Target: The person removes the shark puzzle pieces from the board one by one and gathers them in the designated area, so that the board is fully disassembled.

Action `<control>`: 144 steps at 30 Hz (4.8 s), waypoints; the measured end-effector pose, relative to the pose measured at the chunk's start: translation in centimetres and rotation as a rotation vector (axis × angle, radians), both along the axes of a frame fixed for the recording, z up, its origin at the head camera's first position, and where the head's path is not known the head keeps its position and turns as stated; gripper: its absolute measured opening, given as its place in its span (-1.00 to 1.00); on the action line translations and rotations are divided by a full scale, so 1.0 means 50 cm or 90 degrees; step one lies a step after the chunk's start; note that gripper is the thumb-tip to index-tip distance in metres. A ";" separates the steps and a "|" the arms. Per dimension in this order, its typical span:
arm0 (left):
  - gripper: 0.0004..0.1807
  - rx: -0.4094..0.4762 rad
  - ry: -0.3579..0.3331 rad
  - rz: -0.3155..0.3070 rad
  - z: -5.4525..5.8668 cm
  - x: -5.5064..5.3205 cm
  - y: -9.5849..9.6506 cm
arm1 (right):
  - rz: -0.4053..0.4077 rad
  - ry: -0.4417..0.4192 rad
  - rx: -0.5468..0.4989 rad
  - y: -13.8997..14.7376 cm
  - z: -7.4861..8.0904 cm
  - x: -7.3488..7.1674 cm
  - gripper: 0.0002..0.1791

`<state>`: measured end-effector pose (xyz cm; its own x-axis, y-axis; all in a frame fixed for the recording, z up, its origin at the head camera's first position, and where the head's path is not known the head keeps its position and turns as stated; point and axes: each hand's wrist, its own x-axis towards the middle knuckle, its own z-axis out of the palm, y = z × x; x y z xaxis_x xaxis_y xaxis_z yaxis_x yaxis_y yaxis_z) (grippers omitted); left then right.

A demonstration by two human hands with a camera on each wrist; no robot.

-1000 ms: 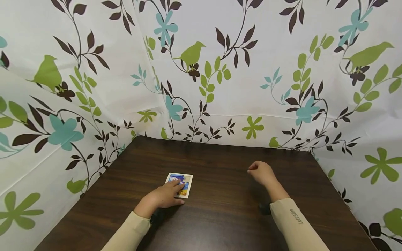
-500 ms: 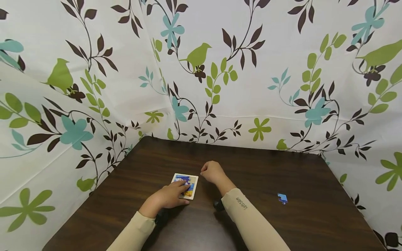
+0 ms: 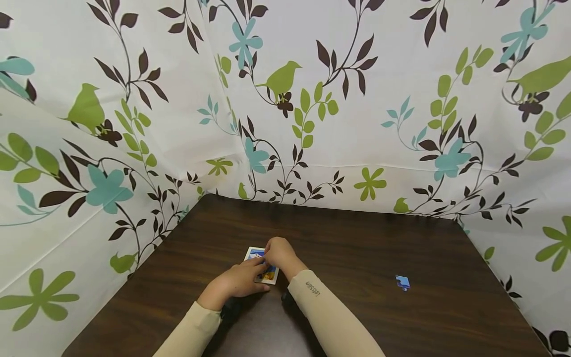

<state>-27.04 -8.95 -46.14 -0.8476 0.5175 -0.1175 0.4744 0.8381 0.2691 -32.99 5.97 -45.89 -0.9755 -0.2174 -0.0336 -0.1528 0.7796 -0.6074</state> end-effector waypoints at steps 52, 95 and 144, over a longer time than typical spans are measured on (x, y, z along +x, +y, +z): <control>-0.19 -0.038 -0.062 0.085 0.018 0.009 -0.012 | -0.030 0.043 0.035 -0.011 -0.019 -0.008 -0.65; -0.26 -0.047 -0.050 0.119 0.024 0.004 -0.020 | -0.021 -0.008 -0.201 0.055 -0.004 -0.024 -0.90; -0.25 -0.036 -0.033 0.057 0.025 -0.003 -0.012 | -0.071 0.000 -0.134 0.009 -0.024 -0.021 -0.91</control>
